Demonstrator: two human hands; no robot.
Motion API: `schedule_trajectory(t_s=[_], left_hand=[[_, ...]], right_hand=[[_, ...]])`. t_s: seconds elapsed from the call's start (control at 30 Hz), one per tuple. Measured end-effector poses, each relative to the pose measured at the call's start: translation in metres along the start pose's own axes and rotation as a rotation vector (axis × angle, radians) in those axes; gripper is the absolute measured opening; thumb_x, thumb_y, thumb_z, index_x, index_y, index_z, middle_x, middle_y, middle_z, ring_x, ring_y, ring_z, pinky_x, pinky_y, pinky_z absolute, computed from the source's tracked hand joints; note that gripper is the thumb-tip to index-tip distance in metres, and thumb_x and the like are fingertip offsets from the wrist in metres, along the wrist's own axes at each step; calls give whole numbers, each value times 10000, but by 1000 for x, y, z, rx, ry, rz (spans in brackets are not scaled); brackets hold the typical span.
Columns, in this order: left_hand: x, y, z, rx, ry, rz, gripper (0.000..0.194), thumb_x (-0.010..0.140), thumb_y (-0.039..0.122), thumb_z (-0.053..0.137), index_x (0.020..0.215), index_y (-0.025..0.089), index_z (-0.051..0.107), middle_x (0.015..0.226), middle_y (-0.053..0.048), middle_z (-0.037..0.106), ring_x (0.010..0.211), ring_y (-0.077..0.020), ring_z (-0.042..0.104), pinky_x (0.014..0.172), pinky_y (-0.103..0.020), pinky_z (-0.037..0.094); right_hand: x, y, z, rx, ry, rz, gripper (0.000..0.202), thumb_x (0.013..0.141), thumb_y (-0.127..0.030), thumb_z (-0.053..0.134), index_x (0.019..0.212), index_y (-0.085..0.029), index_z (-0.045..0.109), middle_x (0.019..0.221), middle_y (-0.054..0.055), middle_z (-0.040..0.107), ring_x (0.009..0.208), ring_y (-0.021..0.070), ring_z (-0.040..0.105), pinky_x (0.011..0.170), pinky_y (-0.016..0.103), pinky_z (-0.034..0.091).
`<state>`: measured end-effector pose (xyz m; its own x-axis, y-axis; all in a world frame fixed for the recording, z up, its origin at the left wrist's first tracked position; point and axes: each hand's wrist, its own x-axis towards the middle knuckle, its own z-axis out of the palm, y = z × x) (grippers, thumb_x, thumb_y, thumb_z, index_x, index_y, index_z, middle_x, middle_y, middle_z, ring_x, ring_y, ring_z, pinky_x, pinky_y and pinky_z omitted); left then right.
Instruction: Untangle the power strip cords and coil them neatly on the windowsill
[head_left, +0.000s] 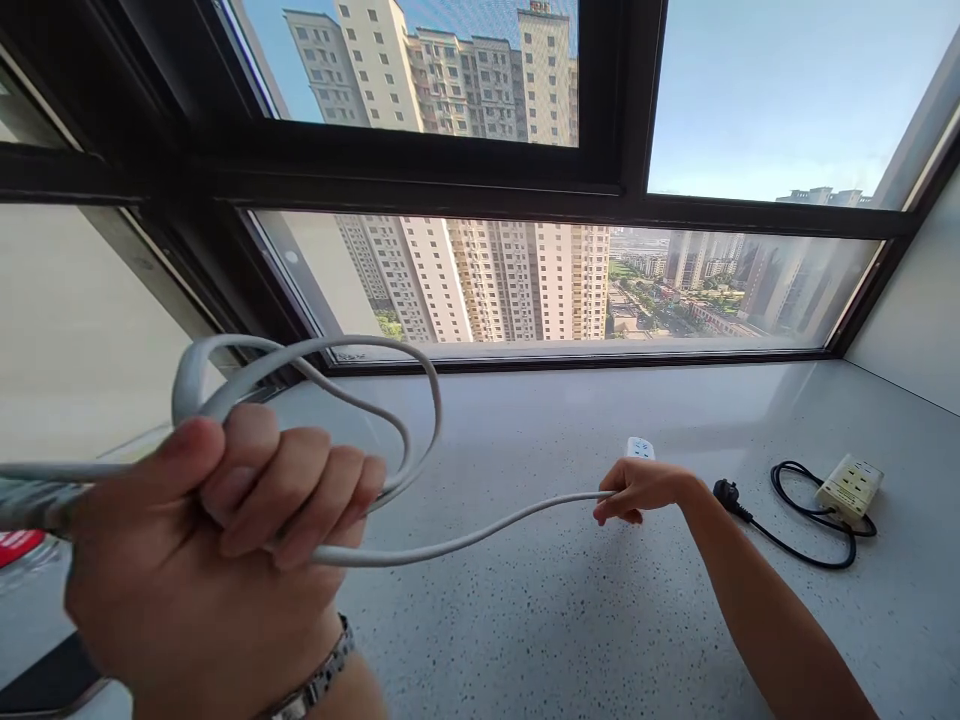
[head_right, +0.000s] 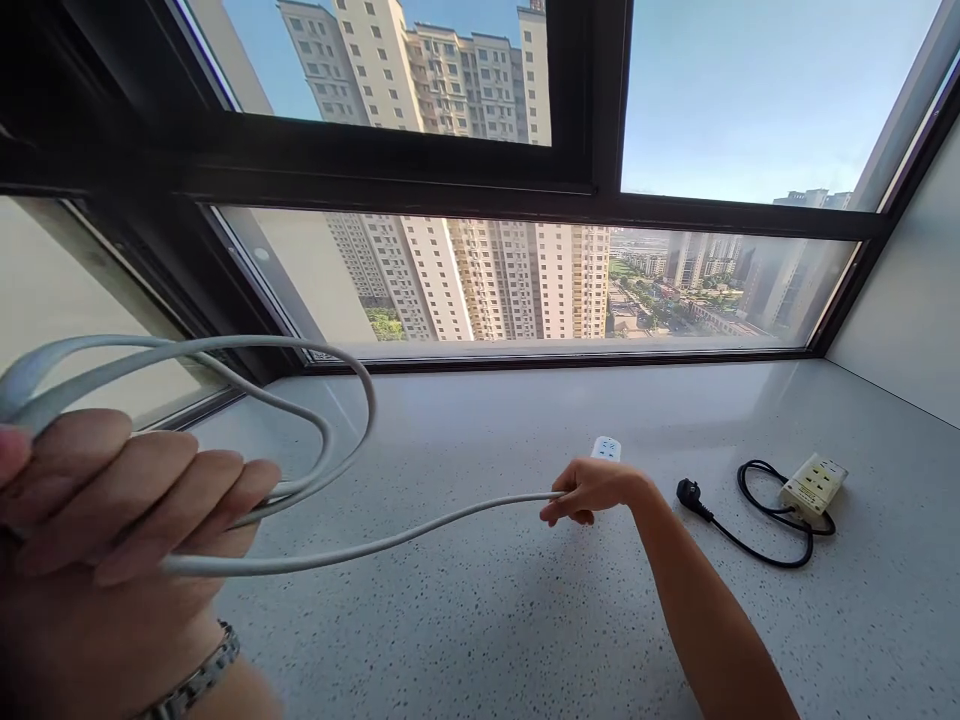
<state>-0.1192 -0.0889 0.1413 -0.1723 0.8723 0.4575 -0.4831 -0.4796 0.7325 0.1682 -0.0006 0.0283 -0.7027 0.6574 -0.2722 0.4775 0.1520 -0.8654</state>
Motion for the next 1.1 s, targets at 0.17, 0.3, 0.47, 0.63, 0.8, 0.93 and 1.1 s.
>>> schedule_trajectory(t_s=[0.17, 0.3, 0.47, 0.63, 0.8, 0.93, 1.1], left_hand=[[-4, -15, 12, 135, -330, -88, 412, 804, 339, 568, 481, 202, 351, 348, 70, 175, 294, -61, 171, 344, -255, 177], [-5, -58, 40, 351, -515, -159, 452, 809, 412, 603, 490, 186, 376, 378, 66, 260, 340, -47, 184, 360, -223, 124], [-6, -120, 67, 615, -465, -110, 469, 712, 439, 687, 502, 176, 361, 455, 70, 285, 443, -55, 241, 415, -205, 196], [-5, -146, 67, 588, -385, -180, 437, 624, 393, 768, 499, 164, 419, 459, 62, 355, 469, -66, 292, 426, -197, 232], [-8, -148, 64, 225, -410, -302, 364, 626, 285, 784, 525, 168, 454, 440, 74, 325, 419, -53, 264, 398, -197, 226], [-8, -152, 68, -89, -198, -412, 387, 643, 287, 704, 491, 176, 366, 447, 73, 296, 400, -45, 263, 376, -181, 242], [2, -170, 56, -388, -123, -462, 460, 642, 295, 595, 479, 185, 178, 467, 64, 196, 384, -46, 220, 344, -161, 235]], right_hand=[[-10, -19, -2, 485, 418, -75, 449, 638, -540, 738, 538, -175, 498, 423, -112, 283, 397, 30, 158, 394, 212, 110], [-10, -44, 12, 862, 749, -154, 360, 628, -434, 742, 601, -193, 476, 452, -123, 239, 395, 36, 145, 375, 203, 116], [-15, -73, 40, 1014, 806, -389, 485, 686, -643, 627, 836, -182, 607, 660, -10, 553, 588, 122, 504, 517, 232, 385], [-18, -79, 53, 667, 713, -446, 740, 718, -846, 387, 943, -183, 624, 784, 51, 622, 808, 214, 577, 676, 303, 451], [-23, -75, 47, 136, 779, -523, 770, 848, -771, 163, 1064, -204, 637, 999, 82, 641, 980, 243, 566, 830, 366, 466], [-24, -72, 46, -176, 888, -381, 820, 796, -764, 406, 1367, -179, 459, 1379, 148, 477, 1303, 306, 382, 1060, 465, 324], [-6, -51, 36, -200, 784, -84, 1116, 641, -751, 616, 1501, -171, 202, 1536, 168, 238, 1406, 329, 205, 1101, 503, 256]])
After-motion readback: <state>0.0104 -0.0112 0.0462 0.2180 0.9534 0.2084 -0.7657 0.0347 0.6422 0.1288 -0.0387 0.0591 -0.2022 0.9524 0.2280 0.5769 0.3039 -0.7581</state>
